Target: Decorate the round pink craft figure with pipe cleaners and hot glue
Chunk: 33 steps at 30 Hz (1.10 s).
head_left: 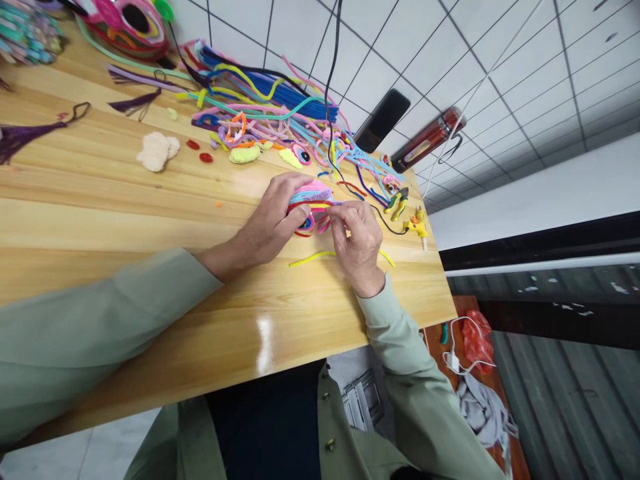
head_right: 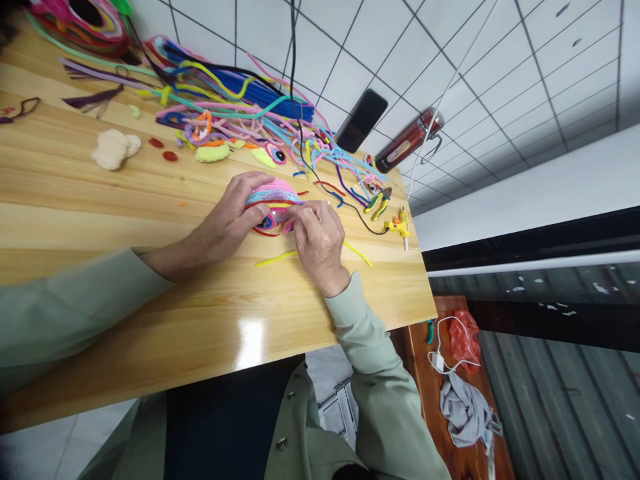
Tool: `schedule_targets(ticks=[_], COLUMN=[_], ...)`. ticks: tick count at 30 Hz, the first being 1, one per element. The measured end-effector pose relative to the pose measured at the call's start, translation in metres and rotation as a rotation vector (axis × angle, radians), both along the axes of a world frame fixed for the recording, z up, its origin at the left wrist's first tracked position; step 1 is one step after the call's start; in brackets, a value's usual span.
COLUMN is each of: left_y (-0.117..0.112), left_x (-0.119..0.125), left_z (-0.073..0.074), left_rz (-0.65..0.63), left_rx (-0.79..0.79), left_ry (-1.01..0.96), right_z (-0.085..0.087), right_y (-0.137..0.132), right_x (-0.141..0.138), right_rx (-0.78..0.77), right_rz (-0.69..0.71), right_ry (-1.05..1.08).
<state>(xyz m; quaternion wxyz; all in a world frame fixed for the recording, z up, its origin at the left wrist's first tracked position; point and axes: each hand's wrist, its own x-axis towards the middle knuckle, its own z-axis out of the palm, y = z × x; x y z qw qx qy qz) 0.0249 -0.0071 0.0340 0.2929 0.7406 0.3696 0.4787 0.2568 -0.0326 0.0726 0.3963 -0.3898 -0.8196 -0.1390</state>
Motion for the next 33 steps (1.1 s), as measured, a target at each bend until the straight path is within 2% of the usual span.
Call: schedule_targets(ticks=[7,14,21,33], left_y=[0.003,0.001,0.002,0.003], left_x=[0.001,-0.001,-0.008,-0.011], left_z=[-0.002,0.002,0.003,-0.003], left_rz=[0.022,0.033,-0.004,0.012], left_rx=[-0.026,-0.084,-0.134,-0.147], left_ry=[-0.044,-0.064,-0.070,0.005], right_z=[-0.003,-0.004,0.002,-0.006], right_y=[0.001,0.001,0.001,-0.001], right_x=[0.002,-0.001,-0.010,-0.011], right_rx=[-0.067,-0.092,-0.096,-0.213], right_rz=[0.060,-0.030,0.059,0.082], right_ry=[0.039,-0.023,-0.026,-0.071])
